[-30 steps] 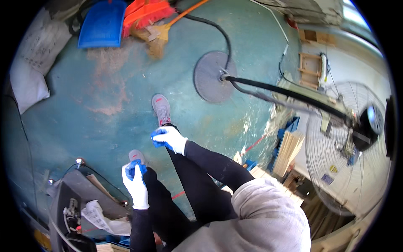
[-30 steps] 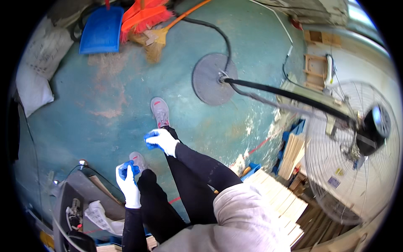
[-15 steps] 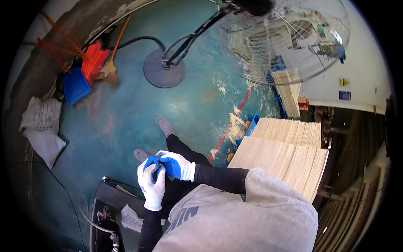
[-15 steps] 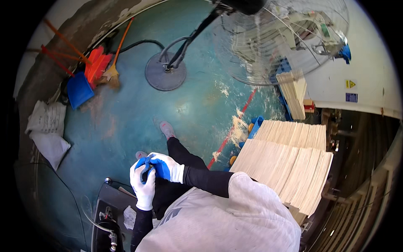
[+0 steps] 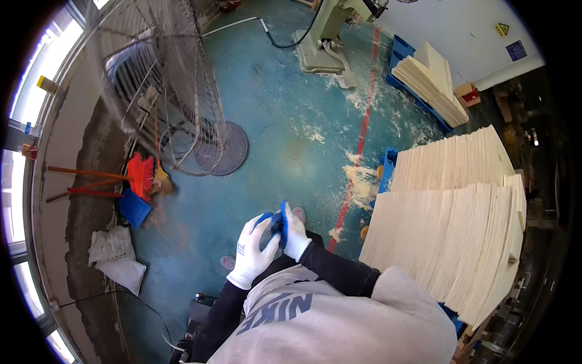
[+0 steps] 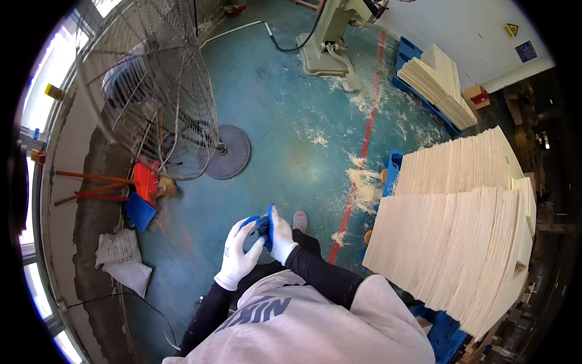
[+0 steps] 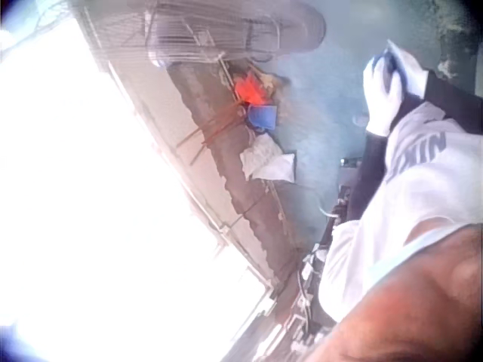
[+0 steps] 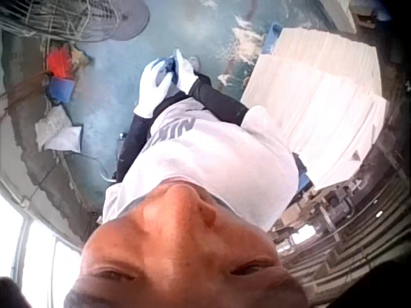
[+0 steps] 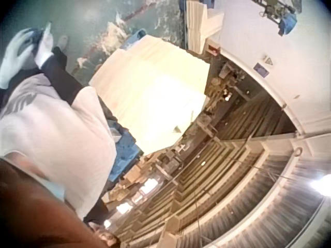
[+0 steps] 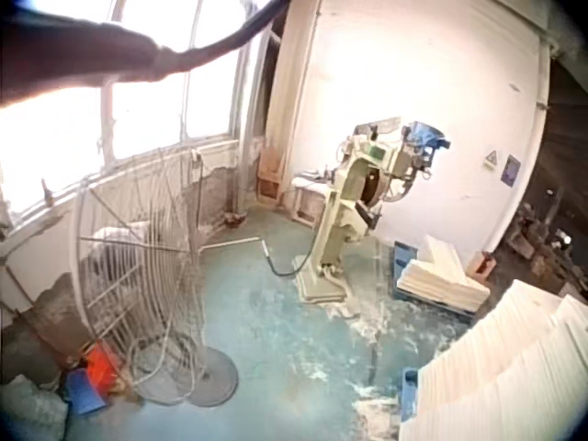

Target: The person places a wooden board onto a machine to insert rivets, سپس pours a bag of metal rivets into the machine's hopper and picks up stray rivets from the floor.

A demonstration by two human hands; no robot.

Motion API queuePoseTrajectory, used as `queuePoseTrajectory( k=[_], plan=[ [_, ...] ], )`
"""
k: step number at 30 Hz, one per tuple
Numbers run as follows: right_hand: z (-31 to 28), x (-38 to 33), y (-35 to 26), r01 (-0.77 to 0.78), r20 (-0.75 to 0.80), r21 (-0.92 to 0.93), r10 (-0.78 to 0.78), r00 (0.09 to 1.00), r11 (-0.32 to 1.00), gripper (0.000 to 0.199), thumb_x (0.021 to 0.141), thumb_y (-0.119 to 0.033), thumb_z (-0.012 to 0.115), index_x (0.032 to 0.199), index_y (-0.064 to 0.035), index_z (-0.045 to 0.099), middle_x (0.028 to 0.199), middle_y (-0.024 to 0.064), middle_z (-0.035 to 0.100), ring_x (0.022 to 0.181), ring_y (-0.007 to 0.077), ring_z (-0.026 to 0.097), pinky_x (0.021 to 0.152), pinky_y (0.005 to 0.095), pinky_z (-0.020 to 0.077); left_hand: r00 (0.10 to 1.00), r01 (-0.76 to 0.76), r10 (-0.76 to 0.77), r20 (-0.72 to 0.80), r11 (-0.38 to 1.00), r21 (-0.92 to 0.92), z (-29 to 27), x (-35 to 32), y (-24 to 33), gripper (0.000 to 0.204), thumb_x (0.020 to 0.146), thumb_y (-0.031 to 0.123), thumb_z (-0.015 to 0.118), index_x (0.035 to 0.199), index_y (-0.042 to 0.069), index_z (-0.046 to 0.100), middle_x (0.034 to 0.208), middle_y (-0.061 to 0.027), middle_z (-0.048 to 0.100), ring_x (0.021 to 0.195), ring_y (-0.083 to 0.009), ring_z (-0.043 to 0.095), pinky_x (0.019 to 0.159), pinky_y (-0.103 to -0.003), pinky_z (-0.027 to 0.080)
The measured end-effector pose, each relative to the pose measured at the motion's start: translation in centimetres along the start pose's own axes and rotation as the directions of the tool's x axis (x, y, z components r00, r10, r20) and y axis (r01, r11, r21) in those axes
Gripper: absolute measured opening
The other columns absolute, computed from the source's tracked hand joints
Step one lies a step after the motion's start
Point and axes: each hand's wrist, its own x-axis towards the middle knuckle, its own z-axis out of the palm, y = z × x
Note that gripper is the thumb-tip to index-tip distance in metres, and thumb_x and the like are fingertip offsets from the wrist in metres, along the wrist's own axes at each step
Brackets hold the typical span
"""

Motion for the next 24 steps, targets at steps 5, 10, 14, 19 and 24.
queuePoseTrajectory(
  k=[5, 10, 14, 19, 24],
  plan=[
    [-5.4, 2.4, -16.8, 0.13, 0.0, 0.22, -0.133, 0.991, 0.967, 0.048, 0.1, -0.063, 0.051, 0.084, -0.0175, 0.051, 0.064, -0.0012, 0.049, 0.047, 0.0136, 0.045, 0.044, 0.0289, 0.0329, 0.969, 0.236, -0.22, 0.11, 0.958, -0.161, 9.0, 11.6, 3.6, 0.036, 0.09, 0.013, 0.068, 0.121, -0.004, 0.064, 0.118, -0.0195, 0.066, 0.106, -0.0336, 0.067, 0.093, -0.037, 0.052],
    [-4.0, 8.4, -27.9, 0.15, 0.104, 0.256, -0.182, 0.978, 0.955, 0.045, 0.102, -0.056, 0.053, 0.087, -0.014, 0.053, 0.066, 0.0017, 0.051, 0.05, 0.015, 0.047, 0.046, 0.0298, 0.0317, 0.901, 0.42, -0.406, 0.15, 0.905, -0.068, 13.5, 18.9, -1.7, 0.034, 0.091, 0.019, 0.068, 0.117, -0.003, 0.067, 0.112, -0.0176, 0.07, 0.103, -0.0311, 0.068, 0.092, -0.036, 0.052],
    [-2.4, 14.6, -34.4, 0.065, 0.071, 0.391, -0.1, 0.992, 0.918, 0.047, 0.101, -0.057, 0.055, 0.084, -0.0132, 0.061, 0.073, 0.0054, 0.061, 0.058, 0.0196, 0.055, 0.053, 0.0289, 0.0436, 0.841, 0.541, -0.534, 0.082, 0.831, -0.128, 16.9, 25.5, -6.8, 0.033, 0.09, 0.022, 0.069, 0.114, 0.0, 0.069, 0.115, -0.0207, 0.07, 0.108, -0.0378, 0.067, 0.095, -0.041, 0.052],
    [-2.3, 22.3, -44.5, 0.152, 0.026, 0.288, -0.167, 0.986, 0.945, 0.05, 0.1, -0.057, 0.054, 0.074, -0.0152, 0.057, 0.08, 0.0053, 0.06, 0.071, 0.0222, 0.055, 0.06, 0.0339, 0.0424, 0.821, 0.56, -0.542, 0.181, 0.825, -0.073, 22.1, 37.6, -13.5, 0.033, 0.09, 0.025, 0.067, 0.112, 0.0, 0.069, 0.11, -0.0217, 0.071, 0.104, -0.0364, 0.068, 0.093, -0.041, 0.052],
    [0.8, 31.3, -53.2, 0.136, -0.037, 0.206, -0.131, 0.991, 0.969, 0.05, 0.104, -0.054, 0.051, 0.07, -0.0173, 0.049, 0.067, -0.0002, 0.046, 0.058, 0.0154, 0.039, 0.051, 0.0303, 0.028, 0.678, 0.731, -0.705, 0.207, 0.677, -0.087, 22.2, 49.3, -16.7, 0.037, 0.089, 0.029, 0.067, 0.11, -0.001, 0.069, 0.106, -0.023, 0.071, 0.103, -0.0377, 0.068, 0.09, -0.041, 0.052]
  ],
)
